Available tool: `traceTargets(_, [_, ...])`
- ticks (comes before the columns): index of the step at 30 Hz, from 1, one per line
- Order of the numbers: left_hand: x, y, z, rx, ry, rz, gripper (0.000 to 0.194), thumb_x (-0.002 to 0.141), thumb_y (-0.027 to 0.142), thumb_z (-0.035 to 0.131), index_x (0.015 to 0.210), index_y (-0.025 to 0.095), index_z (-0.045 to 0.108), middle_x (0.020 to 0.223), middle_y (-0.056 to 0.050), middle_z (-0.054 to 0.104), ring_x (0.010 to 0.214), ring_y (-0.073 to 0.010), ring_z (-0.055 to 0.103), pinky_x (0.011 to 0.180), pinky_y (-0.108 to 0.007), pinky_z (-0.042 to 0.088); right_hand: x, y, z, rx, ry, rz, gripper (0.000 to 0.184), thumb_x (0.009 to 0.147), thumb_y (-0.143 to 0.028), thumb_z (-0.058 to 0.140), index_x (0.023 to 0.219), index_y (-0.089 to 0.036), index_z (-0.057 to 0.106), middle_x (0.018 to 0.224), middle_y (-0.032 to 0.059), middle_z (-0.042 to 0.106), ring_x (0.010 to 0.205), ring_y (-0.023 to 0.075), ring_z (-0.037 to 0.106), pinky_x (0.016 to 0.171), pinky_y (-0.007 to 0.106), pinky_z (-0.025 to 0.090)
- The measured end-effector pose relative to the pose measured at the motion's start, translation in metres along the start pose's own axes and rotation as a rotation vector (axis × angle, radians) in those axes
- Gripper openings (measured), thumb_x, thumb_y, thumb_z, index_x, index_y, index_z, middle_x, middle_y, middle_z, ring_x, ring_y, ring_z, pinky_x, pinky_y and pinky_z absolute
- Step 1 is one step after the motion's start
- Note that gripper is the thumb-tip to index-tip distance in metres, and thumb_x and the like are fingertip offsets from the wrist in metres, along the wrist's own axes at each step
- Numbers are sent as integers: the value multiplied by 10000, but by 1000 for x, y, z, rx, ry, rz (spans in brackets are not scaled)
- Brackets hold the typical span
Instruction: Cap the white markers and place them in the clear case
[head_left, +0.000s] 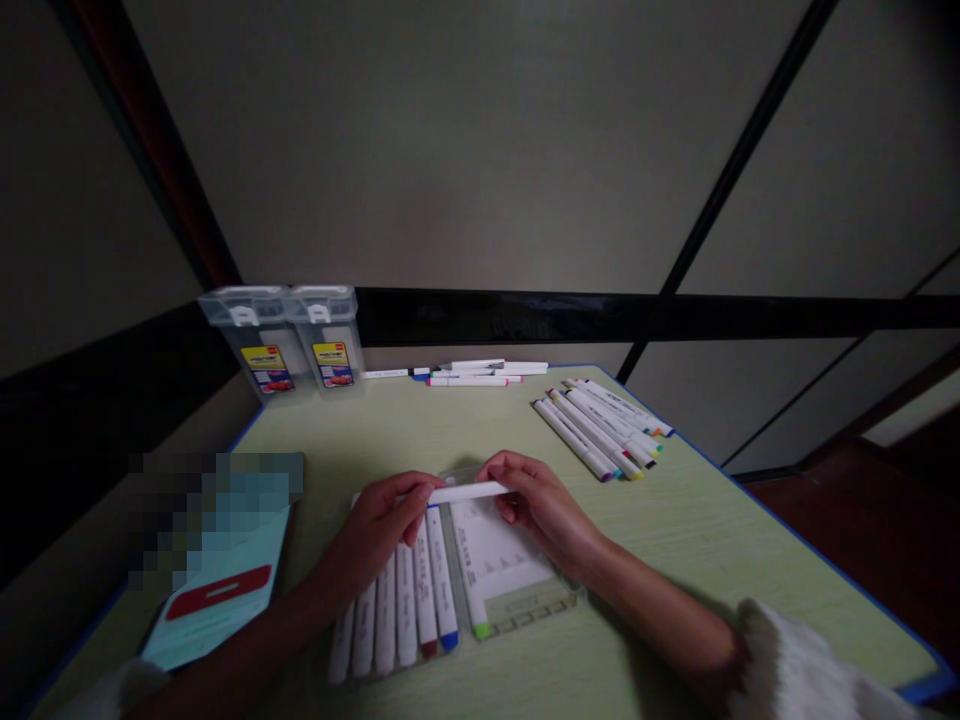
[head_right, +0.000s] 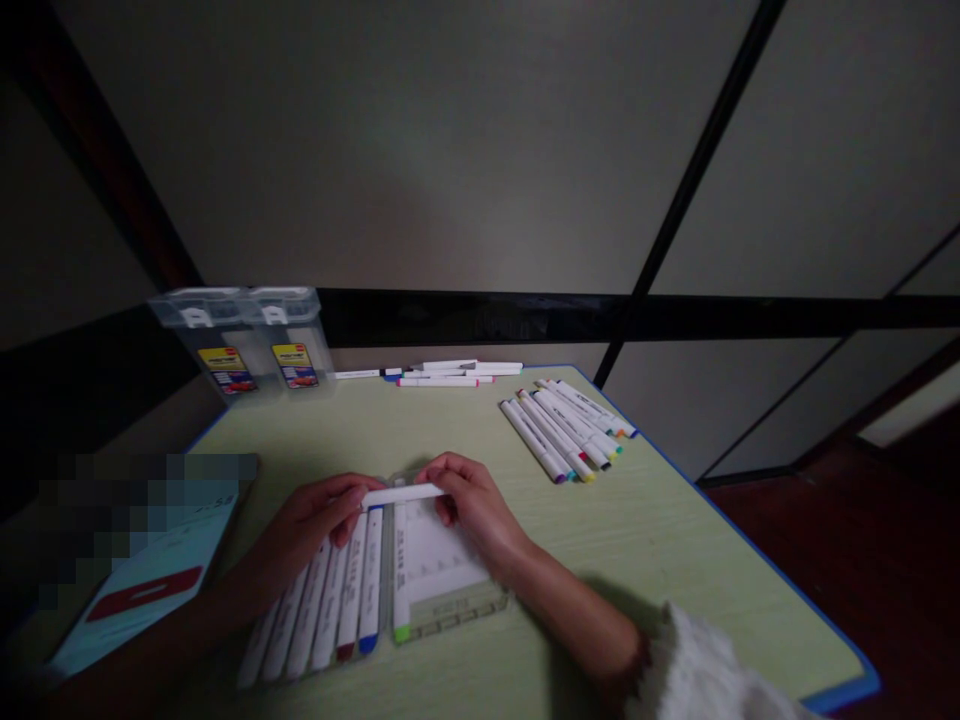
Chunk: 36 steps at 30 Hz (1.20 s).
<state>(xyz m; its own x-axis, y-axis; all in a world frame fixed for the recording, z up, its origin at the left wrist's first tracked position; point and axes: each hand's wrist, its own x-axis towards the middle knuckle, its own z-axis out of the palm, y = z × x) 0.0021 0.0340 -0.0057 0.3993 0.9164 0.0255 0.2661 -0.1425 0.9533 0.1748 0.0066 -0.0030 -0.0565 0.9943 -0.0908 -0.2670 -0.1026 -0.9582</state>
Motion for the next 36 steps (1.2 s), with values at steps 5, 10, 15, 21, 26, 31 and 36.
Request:
traceTargets(5, [-1, -2, -1, -13, 3, 17, 276, 747, 365, 427, 715, 139, 581, 398, 88, 349, 408, -88, 334, 456, -201, 279, -1, 2, -2, -92, -86, -16, 279, 797, -320, 402, 730, -122, 587, 276, -94, 297, 298, 55, 169, 375, 230, 112])
traceTargets(10, [-5, 6, 3, -68, 78, -105, 327, 732, 424, 414, 648, 153, 578, 439, 68, 401, 387, -77, 321, 403, -186, 259, -1, 1, 0, -105, -66, -25, 244, 783, -299, 423, 712, -122, 576, 292, -95, 305, 314, 56, 184, 383, 226, 126])
traceTargets(15, [-6, 14, 3, -82, 139, -139, 284, 695, 397, 459, 606, 157, 582, 609, 10, 530, 541, -112, 461, 458, -185, 337, -2, 0, 2, -107, -51, -16, 234, 775, -313, 436, 748, -122, 568, 327, -93, 326, 340, 59, 217, 395, 225, 137])
traceTargets(21, [-5, 9, 2, -32, 82, -103, 330, 747, 421, 399, 676, 156, 583, 352, 93, 333, 322, -72, 272, 391, -194, 245, -3, 1, 2, -89, -49, -16, 207, 747, -333, 491, 734, -131, 535, 357, -94, 333, 366, 56, 229, 404, 220, 143])
traceTargets(26, [-3, 5, 2, -49, 40, -47, 297, 739, 389, 419, 694, 136, 568, 344, 95, 357, 335, -72, 315, 414, -196, 278, -1, 1, 1, -71, -17, -10, 163, 739, -294, 494, 712, -137, 529, 352, -92, 325, 363, 54, 215, 398, 221, 130])
traceTargets(31, [-2, 6, 2, -33, 38, -61, 229, 715, 332, 472, 730, 133, 583, 405, 81, 405, 362, -65, 317, 396, -187, 240, 1, 1, 0, -37, -40, 16, 128, 729, -261, 491, 700, -142, 526, 345, -104, 286, 333, 46, 155, 373, 226, 83])
traceTargets(36, [-3, 7, 0, -25, 30, -69, 222, 709, 316, 473, 790, 141, 584, 457, 77, 427, 371, -63, 328, 385, -180, 234, 0, 2, 0, -14, -54, 43, 139, 726, -281, 491, 703, -146, 513, 332, -115, 266, 319, 44, 136, 357, 224, 65])
